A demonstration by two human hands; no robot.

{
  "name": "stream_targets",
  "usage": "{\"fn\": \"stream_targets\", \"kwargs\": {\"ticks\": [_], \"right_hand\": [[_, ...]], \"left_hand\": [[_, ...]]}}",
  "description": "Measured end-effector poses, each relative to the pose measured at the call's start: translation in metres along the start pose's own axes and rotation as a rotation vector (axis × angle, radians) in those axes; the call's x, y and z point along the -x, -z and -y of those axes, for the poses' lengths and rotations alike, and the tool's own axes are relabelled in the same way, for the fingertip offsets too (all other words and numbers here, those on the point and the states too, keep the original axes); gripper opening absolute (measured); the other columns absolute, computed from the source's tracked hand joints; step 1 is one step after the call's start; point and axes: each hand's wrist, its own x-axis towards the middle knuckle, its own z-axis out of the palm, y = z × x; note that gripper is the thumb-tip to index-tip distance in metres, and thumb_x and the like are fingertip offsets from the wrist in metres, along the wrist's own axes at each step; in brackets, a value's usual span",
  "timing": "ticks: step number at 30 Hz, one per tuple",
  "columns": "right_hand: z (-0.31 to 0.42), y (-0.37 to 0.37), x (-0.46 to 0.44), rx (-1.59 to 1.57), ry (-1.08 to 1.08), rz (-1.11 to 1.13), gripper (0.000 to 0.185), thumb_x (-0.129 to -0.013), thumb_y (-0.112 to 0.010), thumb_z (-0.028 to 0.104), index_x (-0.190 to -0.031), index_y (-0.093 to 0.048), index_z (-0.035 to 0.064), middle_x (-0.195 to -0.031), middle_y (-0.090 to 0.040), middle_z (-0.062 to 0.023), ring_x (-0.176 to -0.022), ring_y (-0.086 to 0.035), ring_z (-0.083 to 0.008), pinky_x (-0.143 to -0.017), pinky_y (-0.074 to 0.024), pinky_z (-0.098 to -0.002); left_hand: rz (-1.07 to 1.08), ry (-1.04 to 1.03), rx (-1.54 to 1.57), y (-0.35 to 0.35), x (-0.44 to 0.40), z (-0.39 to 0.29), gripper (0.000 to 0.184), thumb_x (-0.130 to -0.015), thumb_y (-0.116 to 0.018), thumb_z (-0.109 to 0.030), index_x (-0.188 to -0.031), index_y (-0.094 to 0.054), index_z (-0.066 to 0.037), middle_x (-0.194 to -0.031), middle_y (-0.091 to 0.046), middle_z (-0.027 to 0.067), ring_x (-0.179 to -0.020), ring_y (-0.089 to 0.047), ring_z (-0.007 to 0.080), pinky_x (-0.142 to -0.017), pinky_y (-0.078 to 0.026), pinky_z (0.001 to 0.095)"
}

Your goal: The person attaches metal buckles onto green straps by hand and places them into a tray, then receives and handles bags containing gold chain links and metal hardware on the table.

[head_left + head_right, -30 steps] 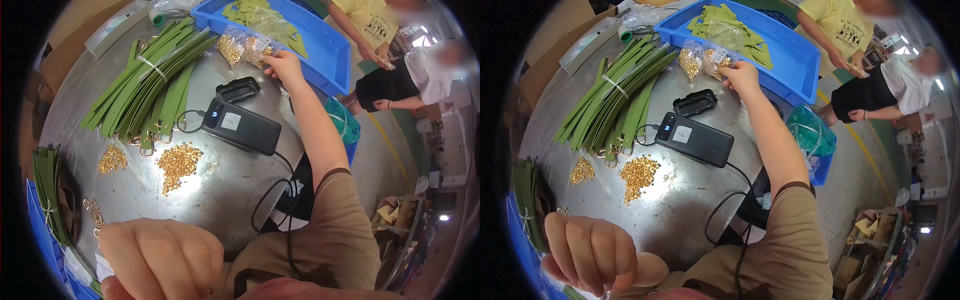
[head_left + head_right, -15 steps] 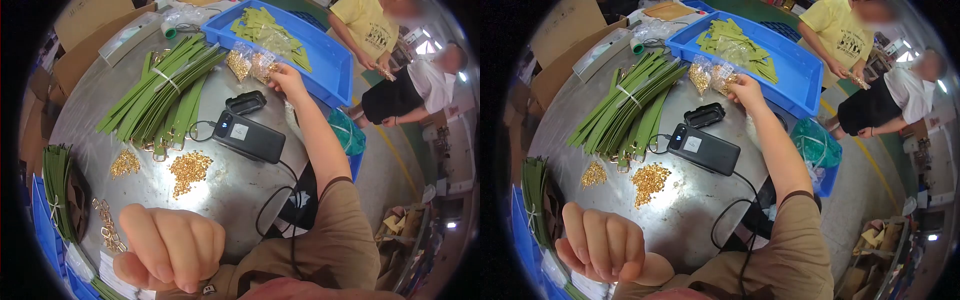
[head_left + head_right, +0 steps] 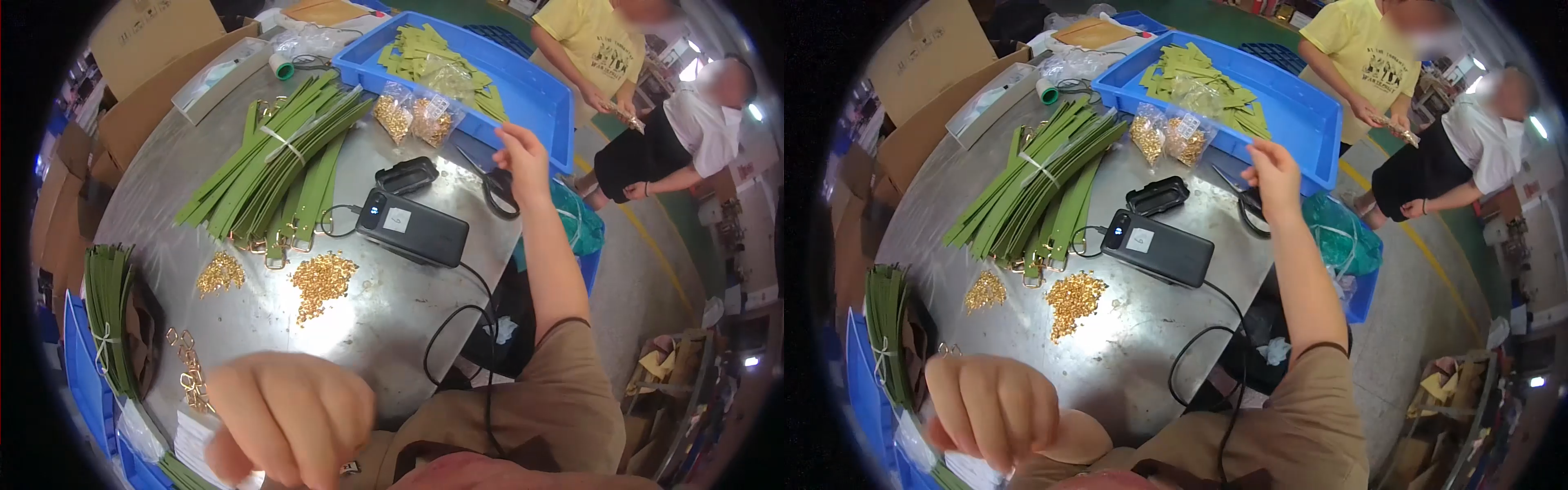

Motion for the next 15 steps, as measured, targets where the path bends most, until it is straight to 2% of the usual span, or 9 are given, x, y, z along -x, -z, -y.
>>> {"fn": "stream_targets", "kwargs": {"ticks": [1,3,5,7,9,13,15], "right_hand": [[0.001,0.009,0.007,-0.007,0.004,0.006,0.037,-0.092,-0.061,0.017,-0.125,-0.059,-0.0006,-0.117,-0.065,-0.0146,-0.07,-0.064,-0.0135,-0.059,-0.0481,-0.0241],[0.003,0.029,0.021,-0.432,-0.062,0.107,0.038,-0.095,-0.058,0.023,-0.126,-0.058,0.0006,-0.122,-0.063,-0.0172,-0.076,-0.064,-0.0165,-0.064,-0.0495,-0.0257],[0.004,0.054,0.04,-0.904,-0.123,0.165,0.05,-0.099,-0.05,0.034,-0.132,-0.05,-0.0042,-0.129,-0.057,-0.0226,-0.093,-0.061,-0.0238,-0.077,-0.0497,-0.032],[-0.006,0.074,0.058,-1.087,-0.094,0.118,0.054,-0.099,-0.049,0.036,-0.134,-0.047,-0.0056,-0.129,-0.056,-0.0235,-0.096,-0.059,-0.025,-0.08,-0.0485,-0.0349],[-0.008,0.081,0.084,-1.17,-0.146,0.014,0.058,-0.098,-0.049,0.044,-0.129,-0.05,-0.0046,-0.124,-0.059,-0.0225,-0.091,-0.06,-0.0255,-0.077,-0.0486,-0.0357],[-0.032,0.089,0.125,-1.19,-0.153,-0.079,0.059,-0.096,-0.051,0.046,-0.126,-0.053,-0.0048,-0.119,-0.061,-0.0207,-0.087,-0.058,-0.0235,-0.075,-0.0468,-0.0335],[-0.052,0.09,0.14,-1.287,-0.123,0.098,0.06,-0.096,-0.05,0.047,-0.128,-0.052,-0.0032,-0.126,-0.058,-0.0218,-0.093,-0.058,-0.023,-0.079,-0.0474,-0.0343]], "left_hand": [[0.002,-0.001,-0.01,0.0,-0.003,0.0,0.025,-0.1,-0.053,-0.024,-0.084,-0.048,-0.007,-0.065,-0.054,0.0063,-0.049,-0.049,0.0181,-0.048,-0.041,0.0303],[0.243,0.019,0.085,-0.006,-0.006,0.002,0.012,-0.093,-0.066,-0.016,-0.089,-0.064,-0.004,-0.09,-0.064,0.0108,-0.072,-0.06,0.0221,-0.06,-0.05,0.0326],[0.271,0.022,0.127,-0.01,-0.005,0.001,0.011,-0.091,-0.067,-0.015,-0.089,-0.067,-0.004,-0.09,-0.065,0.0118,-0.071,-0.061,0.0241,-0.058,-0.05,0.0351],[0.324,0.025,0.166,-0.014,-0.005,0.001,0.01,-0.088,-0.069,-0.013,-0.09,-0.069,-0.003,-0.089,-0.066,0.0129,-0.07,-0.062,0.0261,-0.056,-0.05,0.0376],[0.419,-0.034,0.244,-0.017,-0.004,0.004,0.016,-0.09,-0.068,-0.019,-0.091,-0.07,-0.003,-0.088,-0.067,0.0125,-0.07,-0.063,0.0265,-0.059,-0.051,0.0376],[0.452,-0.097,0.267,-0.022,-0.001,0.009,0.02,-0.091,-0.067,-0.022,-0.092,-0.071,-0.002,-0.091,-0.067,0.0132,-0.069,-0.063,0.0272,-0.061,-0.052,0.0383],[0.545,-0.055,0.241,-0.023,-0.003,0.01,0.02,-0.091,-0.066,-0.022,-0.092,-0.072,-0.003,-0.091,-0.068,0.0133,-0.07,-0.063,0.0284,-0.061,-0.052,0.0382]]}}
